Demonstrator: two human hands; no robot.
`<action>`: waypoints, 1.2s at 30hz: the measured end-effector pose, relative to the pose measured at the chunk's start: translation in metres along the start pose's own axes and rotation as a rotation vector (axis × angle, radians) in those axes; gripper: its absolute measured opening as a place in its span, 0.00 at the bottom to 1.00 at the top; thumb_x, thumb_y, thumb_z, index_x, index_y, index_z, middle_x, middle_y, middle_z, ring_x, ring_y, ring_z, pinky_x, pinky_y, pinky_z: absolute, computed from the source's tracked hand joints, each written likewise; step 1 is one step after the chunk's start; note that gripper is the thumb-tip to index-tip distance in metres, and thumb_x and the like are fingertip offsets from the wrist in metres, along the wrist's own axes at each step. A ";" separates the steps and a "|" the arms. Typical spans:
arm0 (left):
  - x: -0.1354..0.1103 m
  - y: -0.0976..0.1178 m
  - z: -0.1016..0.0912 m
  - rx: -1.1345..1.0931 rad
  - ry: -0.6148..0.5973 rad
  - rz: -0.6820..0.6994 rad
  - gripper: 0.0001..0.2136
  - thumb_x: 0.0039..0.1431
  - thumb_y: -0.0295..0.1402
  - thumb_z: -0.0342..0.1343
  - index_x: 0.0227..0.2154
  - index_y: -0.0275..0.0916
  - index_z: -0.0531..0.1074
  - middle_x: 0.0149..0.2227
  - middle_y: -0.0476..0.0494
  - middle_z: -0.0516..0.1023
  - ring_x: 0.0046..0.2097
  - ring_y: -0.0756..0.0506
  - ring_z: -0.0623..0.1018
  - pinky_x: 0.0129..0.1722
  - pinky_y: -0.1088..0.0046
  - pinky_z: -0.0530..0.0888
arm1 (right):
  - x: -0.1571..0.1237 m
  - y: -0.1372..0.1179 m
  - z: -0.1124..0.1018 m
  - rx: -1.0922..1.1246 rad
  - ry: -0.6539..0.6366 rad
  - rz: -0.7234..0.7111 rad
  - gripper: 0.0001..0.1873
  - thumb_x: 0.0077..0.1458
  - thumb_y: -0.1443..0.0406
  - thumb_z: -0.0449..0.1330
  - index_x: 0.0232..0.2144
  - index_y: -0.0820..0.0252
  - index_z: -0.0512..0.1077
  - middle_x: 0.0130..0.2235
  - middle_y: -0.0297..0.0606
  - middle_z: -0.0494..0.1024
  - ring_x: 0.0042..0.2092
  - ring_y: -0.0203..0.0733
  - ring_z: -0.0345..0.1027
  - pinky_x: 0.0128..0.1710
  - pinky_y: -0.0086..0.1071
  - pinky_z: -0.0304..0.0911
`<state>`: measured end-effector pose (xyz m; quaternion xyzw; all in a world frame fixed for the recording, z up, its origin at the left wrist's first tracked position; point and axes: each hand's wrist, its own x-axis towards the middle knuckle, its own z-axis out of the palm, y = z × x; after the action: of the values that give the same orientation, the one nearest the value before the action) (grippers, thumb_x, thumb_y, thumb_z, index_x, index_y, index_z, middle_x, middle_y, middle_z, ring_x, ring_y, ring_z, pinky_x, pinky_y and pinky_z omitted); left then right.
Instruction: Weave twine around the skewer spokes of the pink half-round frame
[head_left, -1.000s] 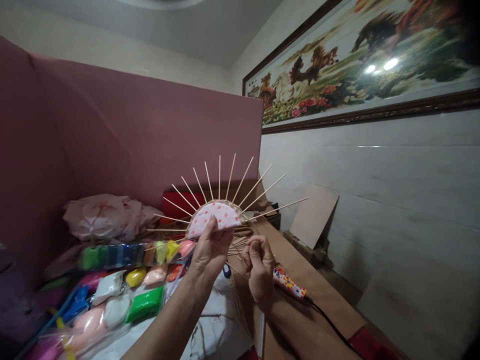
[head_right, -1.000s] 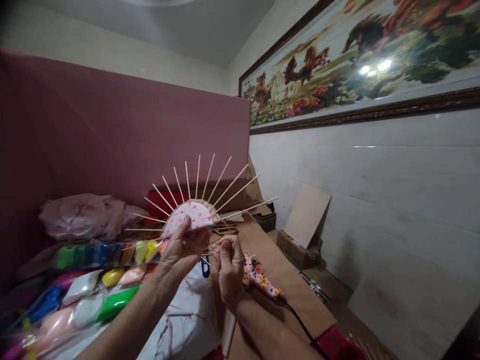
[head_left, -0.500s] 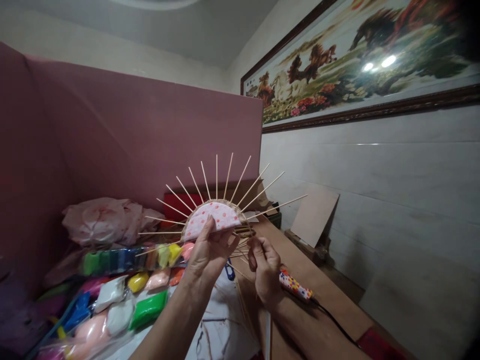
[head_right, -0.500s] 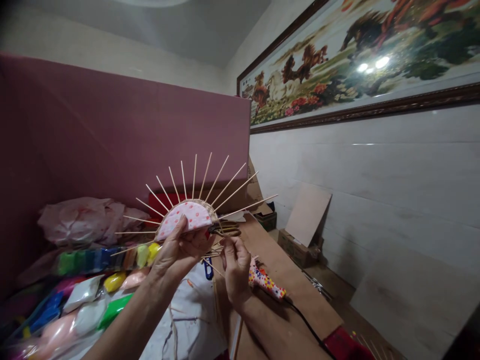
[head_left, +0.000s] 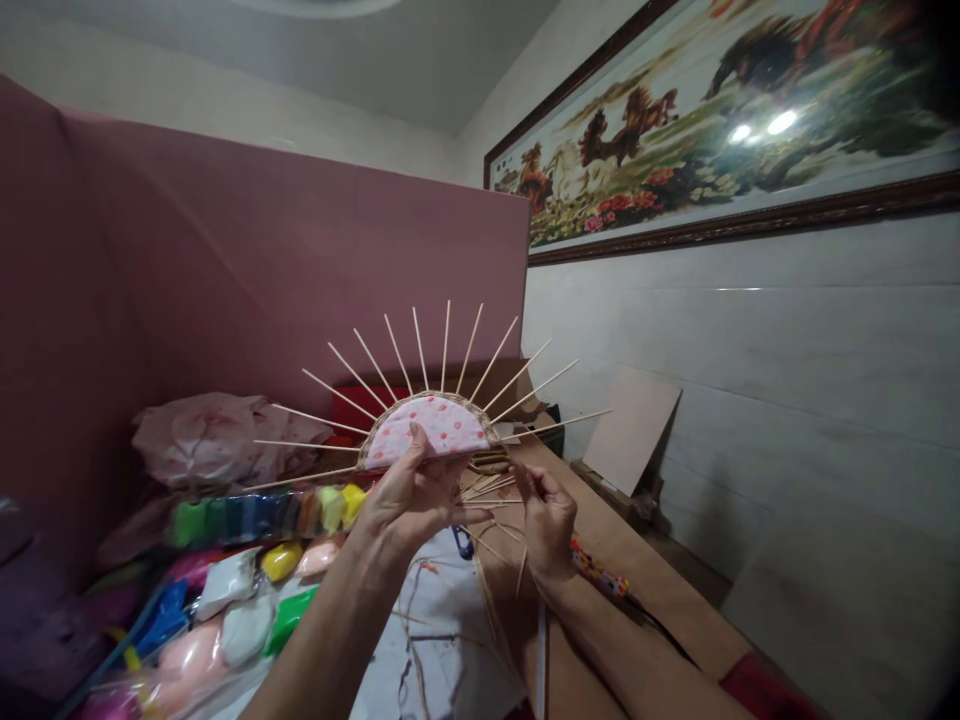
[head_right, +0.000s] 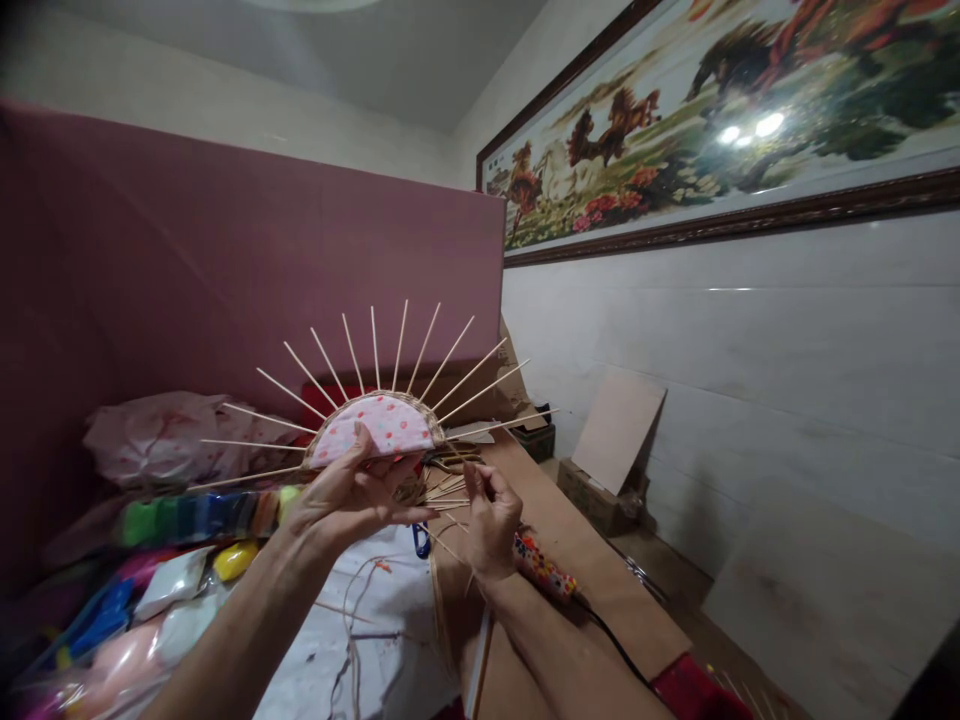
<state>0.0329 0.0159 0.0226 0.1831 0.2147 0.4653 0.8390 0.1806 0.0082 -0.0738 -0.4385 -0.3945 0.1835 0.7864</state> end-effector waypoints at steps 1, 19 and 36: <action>-0.001 0.001 0.001 -0.005 -0.016 -0.009 0.12 0.51 0.38 0.57 0.38 0.41 0.69 0.24 0.49 0.76 0.40 0.43 0.77 0.48 0.41 0.59 | 0.000 -0.001 0.000 -0.002 -0.006 -0.013 0.15 0.48 0.55 0.59 0.25 0.63 0.71 0.23 0.32 0.68 0.28 0.35 0.58 0.29 0.28 0.56; 0.000 -0.019 0.006 -0.018 -0.131 0.041 0.02 0.55 0.27 0.53 0.29 0.34 0.69 0.30 0.42 0.76 0.34 0.45 0.76 0.44 0.52 0.71 | -0.012 -0.005 0.003 -0.007 -0.198 -0.036 0.14 0.48 0.56 0.59 0.22 0.61 0.71 0.20 0.29 0.64 0.24 0.33 0.53 0.25 0.27 0.51; -0.002 -0.023 0.005 0.028 -0.138 -0.014 0.09 0.53 0.36 0.56 0.33 0.35 0.70 0.30 0.44 0.76 0.33 0.45 0.76 0.43 0.53 0.70 | -0.010 -0.003 0.006 0.018 -0.195 0.050 0.12 0.44 0.58 0.60 0.18 0.61 0.69 0.20 0.29 0.67 0.25 0.33 0.56 0.26 0.27 0.53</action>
<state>0.0506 0.0023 0.0159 0.2248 0.1641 0.4429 0.8523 0.1700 0.0031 -0.0740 -0.4213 -0.4564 0.2483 0.7434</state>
